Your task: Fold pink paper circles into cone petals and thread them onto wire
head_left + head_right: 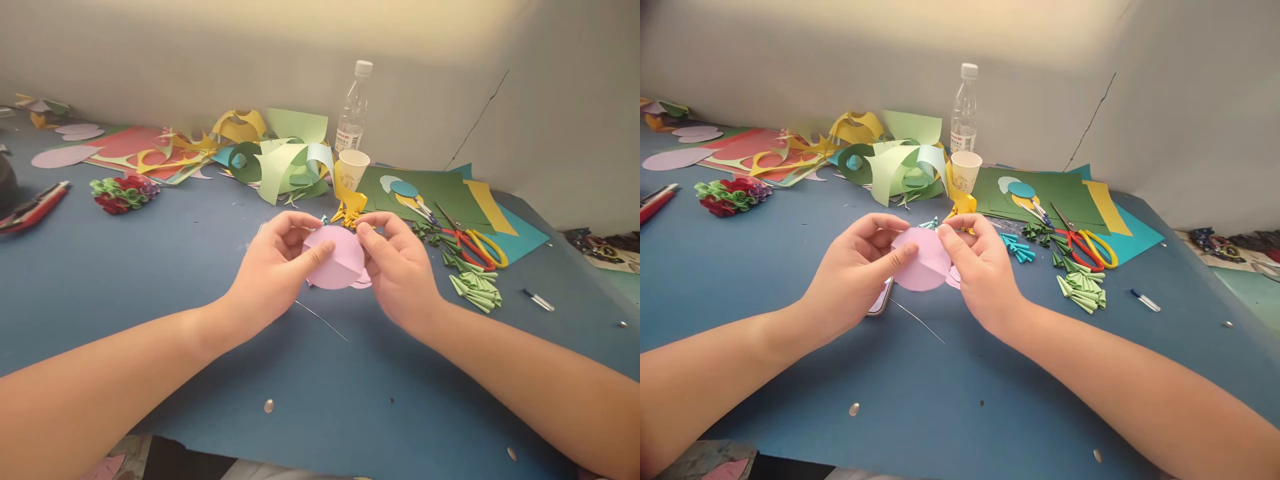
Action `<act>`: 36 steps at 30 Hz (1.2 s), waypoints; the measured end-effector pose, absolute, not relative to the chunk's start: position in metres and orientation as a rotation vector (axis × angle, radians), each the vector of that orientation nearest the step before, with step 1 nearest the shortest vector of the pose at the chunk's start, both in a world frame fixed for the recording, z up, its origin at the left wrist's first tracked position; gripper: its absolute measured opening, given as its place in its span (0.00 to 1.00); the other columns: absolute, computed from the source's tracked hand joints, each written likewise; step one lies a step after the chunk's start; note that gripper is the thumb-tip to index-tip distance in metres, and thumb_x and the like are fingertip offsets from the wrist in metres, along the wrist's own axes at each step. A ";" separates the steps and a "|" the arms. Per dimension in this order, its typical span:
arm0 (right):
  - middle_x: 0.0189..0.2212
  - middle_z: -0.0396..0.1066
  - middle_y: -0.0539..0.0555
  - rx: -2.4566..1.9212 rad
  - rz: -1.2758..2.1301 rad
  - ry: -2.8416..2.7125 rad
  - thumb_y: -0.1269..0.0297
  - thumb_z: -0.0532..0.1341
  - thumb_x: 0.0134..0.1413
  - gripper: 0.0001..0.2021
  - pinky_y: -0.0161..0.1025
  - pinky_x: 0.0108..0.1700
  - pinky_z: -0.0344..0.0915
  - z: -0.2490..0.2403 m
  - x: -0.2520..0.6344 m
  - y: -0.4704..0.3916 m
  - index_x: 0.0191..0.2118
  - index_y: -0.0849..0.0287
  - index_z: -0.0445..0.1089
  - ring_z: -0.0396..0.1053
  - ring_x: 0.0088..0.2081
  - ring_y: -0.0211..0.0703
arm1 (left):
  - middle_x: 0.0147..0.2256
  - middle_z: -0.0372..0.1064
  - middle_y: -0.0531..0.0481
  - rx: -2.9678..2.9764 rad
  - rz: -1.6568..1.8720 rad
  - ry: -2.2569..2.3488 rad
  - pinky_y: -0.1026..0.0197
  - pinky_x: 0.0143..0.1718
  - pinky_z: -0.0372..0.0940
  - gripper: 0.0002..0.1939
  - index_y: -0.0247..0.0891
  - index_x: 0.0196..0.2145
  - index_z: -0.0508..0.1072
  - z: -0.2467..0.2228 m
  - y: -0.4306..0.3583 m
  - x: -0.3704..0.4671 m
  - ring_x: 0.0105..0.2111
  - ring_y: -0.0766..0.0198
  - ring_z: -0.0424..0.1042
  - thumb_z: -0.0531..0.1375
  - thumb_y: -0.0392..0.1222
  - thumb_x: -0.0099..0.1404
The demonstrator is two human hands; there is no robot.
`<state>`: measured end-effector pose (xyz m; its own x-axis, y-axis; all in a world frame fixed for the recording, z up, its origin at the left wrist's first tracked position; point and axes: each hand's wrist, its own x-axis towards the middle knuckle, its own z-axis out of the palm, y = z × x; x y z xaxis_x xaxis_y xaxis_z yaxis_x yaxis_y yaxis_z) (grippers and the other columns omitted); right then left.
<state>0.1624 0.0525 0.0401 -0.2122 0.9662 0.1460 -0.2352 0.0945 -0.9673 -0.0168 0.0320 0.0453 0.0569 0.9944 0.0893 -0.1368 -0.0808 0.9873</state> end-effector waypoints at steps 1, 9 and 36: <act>0.27 0.73 0.45 -0.792 1.387 -1.222 0.52 0.67 0.64 0.13 0.38 0.32 0.73 0.036 0.158 0.052 0.44 0.52 0.65 0.73 0.28 0.39 | 0.38 0.76 0.52 1.162 1.321 1.089 0.67 0.28 0.70 0.18 0.42 0.46 0.70 0.047 0.032 -0.017 0.32 0.67 0.75 0.71 0.47 0.65; 0.36 0.74 0.49 -0.892 1.224 -1.320 0.59 0.71 0.60 0.11 0.36 0.38 0.75 0.008 0.158 0.049 0.42 0.54 0.70 0.75 0.35 0.37 | 0.35 0.78 0.56 1.090 1.246 1.077 0.66 0.28 0.71 0.23 0.45 0.46 0.60 0.042 0.035 -0.017 0.27 0.67 0.77 0.71 0.46 0.64; 0.30 0.62 0.51 -0.714 1.473 -1.423 0.48 0.56 0.72 0.19 0.42 0.39 0.65 -0.007 0.174 0.064 0.33 0.55 0.69 0.59 0.32 0.43 | 0.40 0.79 0.46 1.249 0.916 0.937 0.51 0.49 0.74 0.09 0.40 0.41 0.80 0.030 0.043 -0.021 0.44 0.53 0.78 0.69 0.47 0.66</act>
<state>0.1745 0.0636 -0.0067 -0.3938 0.8988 0.1925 -0.2231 0.1096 -0.9686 -0.0209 0.0429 0.0296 0.3522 0.9332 -0.0708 -0.0496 0.0941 0.9943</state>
